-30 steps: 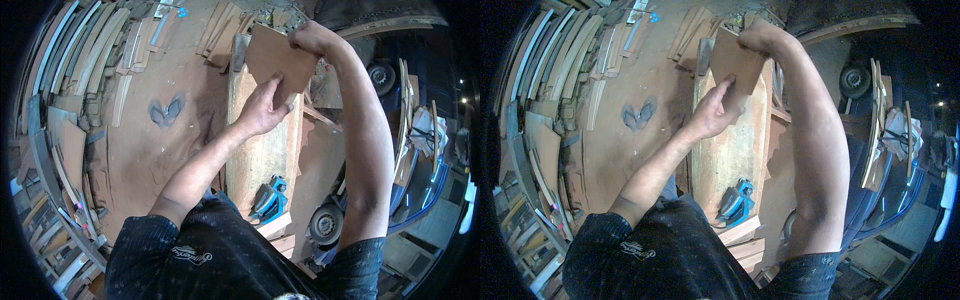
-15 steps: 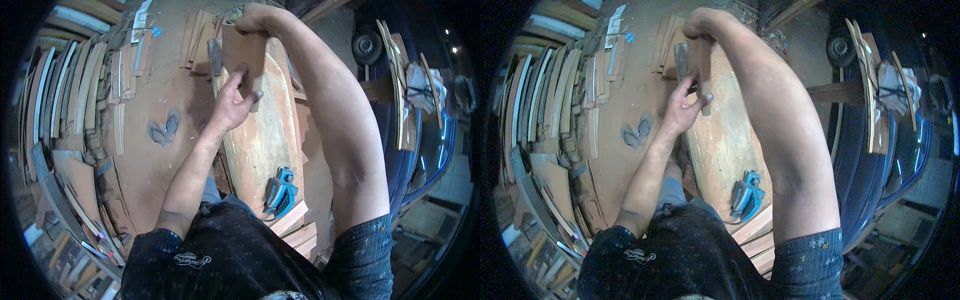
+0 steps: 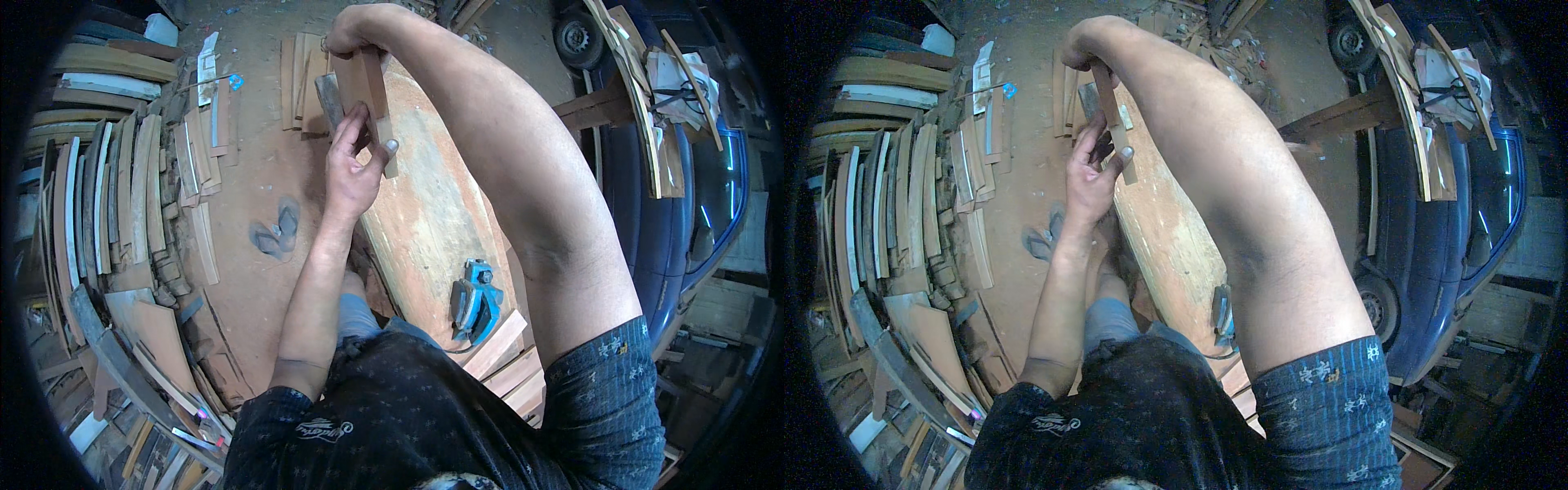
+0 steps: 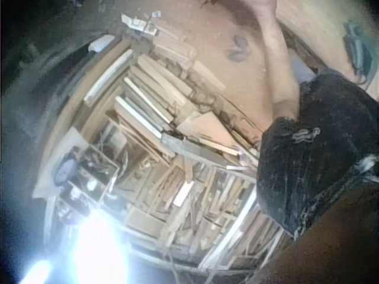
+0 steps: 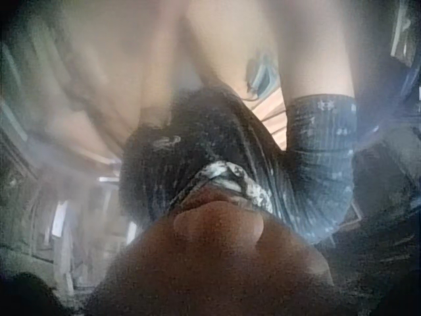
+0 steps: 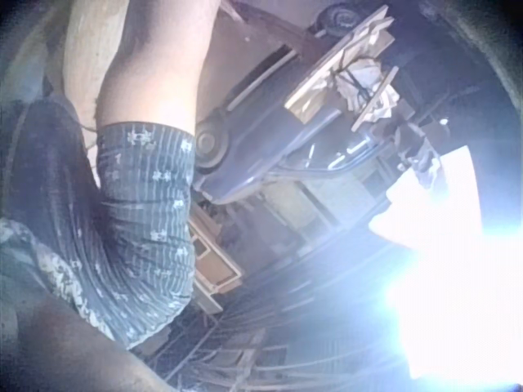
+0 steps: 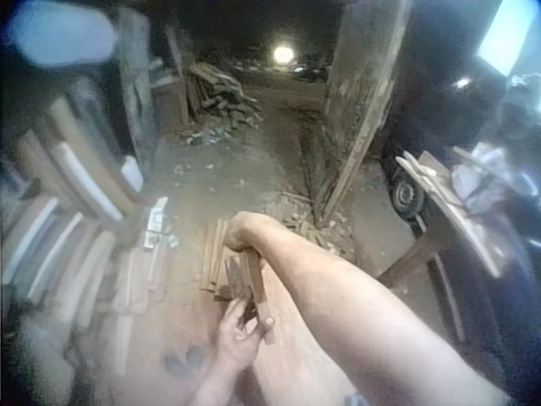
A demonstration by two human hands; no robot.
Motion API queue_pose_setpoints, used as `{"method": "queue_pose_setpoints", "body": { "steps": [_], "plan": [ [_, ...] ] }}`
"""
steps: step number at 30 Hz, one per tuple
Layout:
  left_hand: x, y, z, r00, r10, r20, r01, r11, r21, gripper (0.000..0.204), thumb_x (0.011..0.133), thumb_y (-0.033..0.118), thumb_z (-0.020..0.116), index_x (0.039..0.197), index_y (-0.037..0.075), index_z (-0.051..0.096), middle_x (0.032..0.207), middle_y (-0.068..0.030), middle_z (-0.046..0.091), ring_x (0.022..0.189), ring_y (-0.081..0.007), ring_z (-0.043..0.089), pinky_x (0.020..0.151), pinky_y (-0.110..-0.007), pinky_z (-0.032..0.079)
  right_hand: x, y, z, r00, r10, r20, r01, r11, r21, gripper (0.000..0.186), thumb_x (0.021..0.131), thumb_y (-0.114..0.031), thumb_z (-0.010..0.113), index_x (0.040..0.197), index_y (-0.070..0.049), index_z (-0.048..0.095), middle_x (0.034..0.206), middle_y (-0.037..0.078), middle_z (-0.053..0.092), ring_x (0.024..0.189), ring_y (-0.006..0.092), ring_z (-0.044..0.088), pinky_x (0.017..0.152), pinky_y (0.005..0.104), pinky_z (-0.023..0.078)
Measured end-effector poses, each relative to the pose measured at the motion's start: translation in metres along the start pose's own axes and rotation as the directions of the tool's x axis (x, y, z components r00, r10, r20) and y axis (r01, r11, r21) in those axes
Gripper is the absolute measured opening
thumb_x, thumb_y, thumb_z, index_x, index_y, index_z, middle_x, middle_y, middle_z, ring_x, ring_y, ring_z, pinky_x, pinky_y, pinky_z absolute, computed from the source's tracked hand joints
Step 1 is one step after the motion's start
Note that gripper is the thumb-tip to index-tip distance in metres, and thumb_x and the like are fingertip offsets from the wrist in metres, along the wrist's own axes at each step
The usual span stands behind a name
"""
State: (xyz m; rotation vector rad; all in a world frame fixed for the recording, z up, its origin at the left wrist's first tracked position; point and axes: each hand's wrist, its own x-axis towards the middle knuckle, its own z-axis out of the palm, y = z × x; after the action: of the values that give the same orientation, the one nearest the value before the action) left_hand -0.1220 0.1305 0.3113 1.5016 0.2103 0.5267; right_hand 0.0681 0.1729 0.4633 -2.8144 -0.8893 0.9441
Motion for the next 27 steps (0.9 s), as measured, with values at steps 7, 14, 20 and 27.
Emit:
{"method": "queue_pose_setpoints", "body": {
  "steps": [7, 14, 20, 27],
  "plan": [
    [0.002, 0.003, 0.001, 0.999, -0.022, 0.026, 0.023, 0.998, -0.051, 0.067, 0.094, 0.007, 0.072, 0.149, -0.012, 0.039, 0.155, -0.0265, 0.043, 0.140, -0.0306, 0.049, 0.117, -0.040, 0.042, 0.001, 0.001, -0.002, 0.999, 0.026, 0.023, -0.027, 0.999, 0.031, 0.030, 0.086, -0.008, 0.053, 0.105, 0.003, 0.072, 0.097, 0.023, 0.075, 0.082, 0.0318, 0.077, 0.068, 0.0457, 0.063],
    [-0.005, 0.006, 0.002, 0.999, -0.027, 0.033, 0.029, 0.996, -0.082, 0.066, 0.095, 0.004, 0.071, 0.150, -0.013, 0.038, 0.156, -0.0273, 0.041, 0.142, -0.0319, 0.047, 0.119, -0.040, 0.040, 0.009, 0.004, 0.005, 0.997, -0.065, 0.030, 0.066, 0.996, -0.061, 0.032, 0.088, -0.007, 0.051, 0.109, 0.005, 0.071, 0.095, 0.024, 0.075, 0.076, 0.0338, 0.077, 0.061, 0.0454, 0.065],
    [-0.006, 0.002, 0.005, 0.996, -0.092, 0.012, 0.092, 0.987, -0.132, 0.074, 0.093, 0.003, 0.073, 0.152, -0.014, 0.031, 0.157, -0.0293, 0.038, 0.142, -0.0321, 0.047, 0.119, -0.042, 0.041, -0.002, 0.002, 0.005, 1.000, 0.021, 0.017, -0.022, 1.000, 0.016, 0.036, 0.087, -0.007, 0.048, 0.112, 0.001, 0.073, 0.114, 0.022, 0.073, 0.097, 0.0322, 0.074, 0.084, 0.0463, 0.056],
    [-0.005, -0.002, 0.002, 0.986, -0.161, 0.034, 0.164, 0.957, -0.238, 0.075, 0.090, 0.002, 0.075, 0.150, -0.015, 0.033, 0.154, -0.0293, 0.041, 0.140, -0.0321, 0.048, 0.119, -0.042, 0.041, 0.017, 0.006, 0.010, 1.000, 0.000, 0.022, 0.000, 1.000, 0.026, 0.035, 0.089, -0.010, 0.053, 0.116, 0.005, 0.070, 0.104, 0.023, 0.074, 0.083, 0.0347, 0.077, 0.063, 0.0459, 0.066]
  ]
}}
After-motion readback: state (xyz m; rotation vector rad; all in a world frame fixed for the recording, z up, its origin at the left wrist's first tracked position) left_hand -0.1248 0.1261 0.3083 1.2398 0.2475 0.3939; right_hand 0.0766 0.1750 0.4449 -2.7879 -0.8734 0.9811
